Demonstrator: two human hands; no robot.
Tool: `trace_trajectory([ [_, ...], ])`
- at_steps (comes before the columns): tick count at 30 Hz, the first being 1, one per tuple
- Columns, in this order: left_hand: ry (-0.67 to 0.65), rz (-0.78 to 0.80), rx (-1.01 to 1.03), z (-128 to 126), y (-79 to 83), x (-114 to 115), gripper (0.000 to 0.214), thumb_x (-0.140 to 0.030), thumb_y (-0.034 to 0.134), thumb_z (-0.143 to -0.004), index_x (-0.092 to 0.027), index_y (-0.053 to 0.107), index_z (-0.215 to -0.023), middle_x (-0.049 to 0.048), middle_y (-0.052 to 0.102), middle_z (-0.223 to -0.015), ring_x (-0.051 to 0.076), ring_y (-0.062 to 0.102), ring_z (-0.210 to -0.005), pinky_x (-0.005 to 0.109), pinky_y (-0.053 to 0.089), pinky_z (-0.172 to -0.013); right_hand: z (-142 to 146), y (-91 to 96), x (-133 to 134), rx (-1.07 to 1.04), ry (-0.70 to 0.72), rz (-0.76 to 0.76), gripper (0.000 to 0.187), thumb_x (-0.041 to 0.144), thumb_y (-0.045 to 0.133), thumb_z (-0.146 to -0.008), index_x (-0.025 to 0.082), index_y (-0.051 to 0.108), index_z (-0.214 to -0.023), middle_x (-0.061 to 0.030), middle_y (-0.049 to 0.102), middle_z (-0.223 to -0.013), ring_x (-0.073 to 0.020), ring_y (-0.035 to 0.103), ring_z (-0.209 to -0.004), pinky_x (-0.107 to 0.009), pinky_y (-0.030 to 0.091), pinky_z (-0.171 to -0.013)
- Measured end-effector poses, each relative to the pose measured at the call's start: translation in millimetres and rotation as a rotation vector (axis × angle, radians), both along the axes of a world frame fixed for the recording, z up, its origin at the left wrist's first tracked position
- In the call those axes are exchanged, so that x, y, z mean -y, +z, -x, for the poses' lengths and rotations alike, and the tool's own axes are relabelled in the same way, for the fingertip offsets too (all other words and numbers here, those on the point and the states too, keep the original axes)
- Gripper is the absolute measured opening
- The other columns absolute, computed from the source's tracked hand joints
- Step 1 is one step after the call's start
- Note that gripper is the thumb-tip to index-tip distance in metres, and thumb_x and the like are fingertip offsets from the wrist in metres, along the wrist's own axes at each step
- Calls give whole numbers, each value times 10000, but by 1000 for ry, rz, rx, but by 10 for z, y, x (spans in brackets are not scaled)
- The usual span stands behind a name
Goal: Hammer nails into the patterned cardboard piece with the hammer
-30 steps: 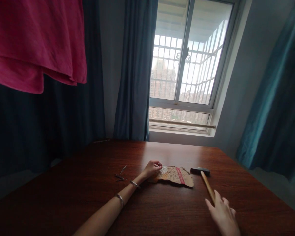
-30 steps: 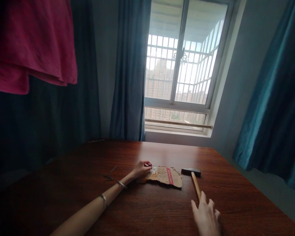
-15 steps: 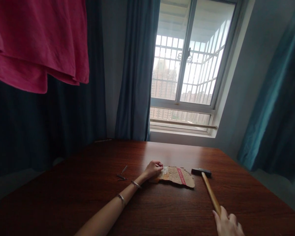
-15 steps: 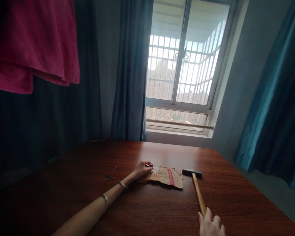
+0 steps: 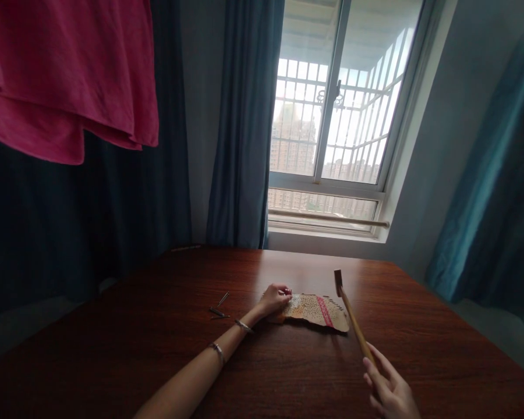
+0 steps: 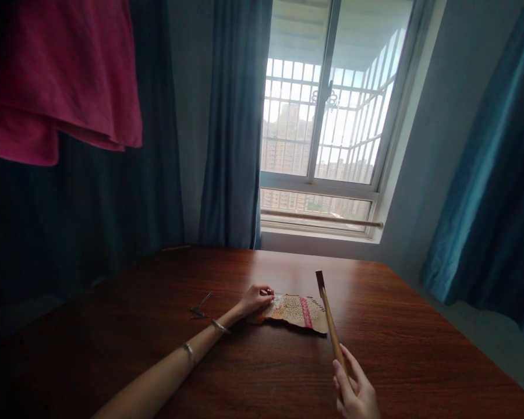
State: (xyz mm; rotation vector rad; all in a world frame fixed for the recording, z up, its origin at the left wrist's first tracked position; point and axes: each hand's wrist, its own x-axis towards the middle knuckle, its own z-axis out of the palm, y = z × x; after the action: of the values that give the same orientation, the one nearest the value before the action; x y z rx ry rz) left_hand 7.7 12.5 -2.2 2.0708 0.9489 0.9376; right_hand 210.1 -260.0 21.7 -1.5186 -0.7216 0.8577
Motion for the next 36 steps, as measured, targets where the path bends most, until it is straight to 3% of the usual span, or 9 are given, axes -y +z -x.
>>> trace_trajectory([
  [3,8,10,-15,-2,-1,5,220,-322,588,-681,-147,683,-775,40,693,-798,155,617,-749,218,443,-677,248,138,-57,-284,156,-5,778,584,667,-561,257,441,-1229,75,474,-522,-25,277,-251,-143,169,-249],
  [7,28,3,-58,1,-1,10,253,-348,591,-680,-143,689,-792,48,697,-803,159,614,-732,217,432,-658,477,241,-118,-425,273,-9,788,535,690,-582,251,410,-1261,97,430,-492,1,238,-256,-107,127,-260],
  [16,44,-28,-92,9,-17,-17,280,-370,585,-674,-153,695,-813,47,696,-828,164,613,-750,221,422,-658,706,352,-180,-393,294,-80,942,545,713,-566,136,321,-1318,102,426,-472,22,210,-287,-112,87,-308],
  [28,56,-22,-125,-1,-38,-20,266,-342,575,-667,-146,694,-803,43,695,-821,157,605,-745,217,420,-666,780,404,-173,-322,287,-44,949,589,685,-568,145,334,-1329,95,398,-482,14,159,-330,-121,54,-309],
  [36,89,18,-168,-1,111,106,261,-322,566,-657,-147,699,-798,37,696,-811,159,597,-753,210,412,-648,764,382,-179,-295,317,-37,957,581,685,-574,121,332,-1335,105,353,-477,9,162,-327,-141,36,-314],
])
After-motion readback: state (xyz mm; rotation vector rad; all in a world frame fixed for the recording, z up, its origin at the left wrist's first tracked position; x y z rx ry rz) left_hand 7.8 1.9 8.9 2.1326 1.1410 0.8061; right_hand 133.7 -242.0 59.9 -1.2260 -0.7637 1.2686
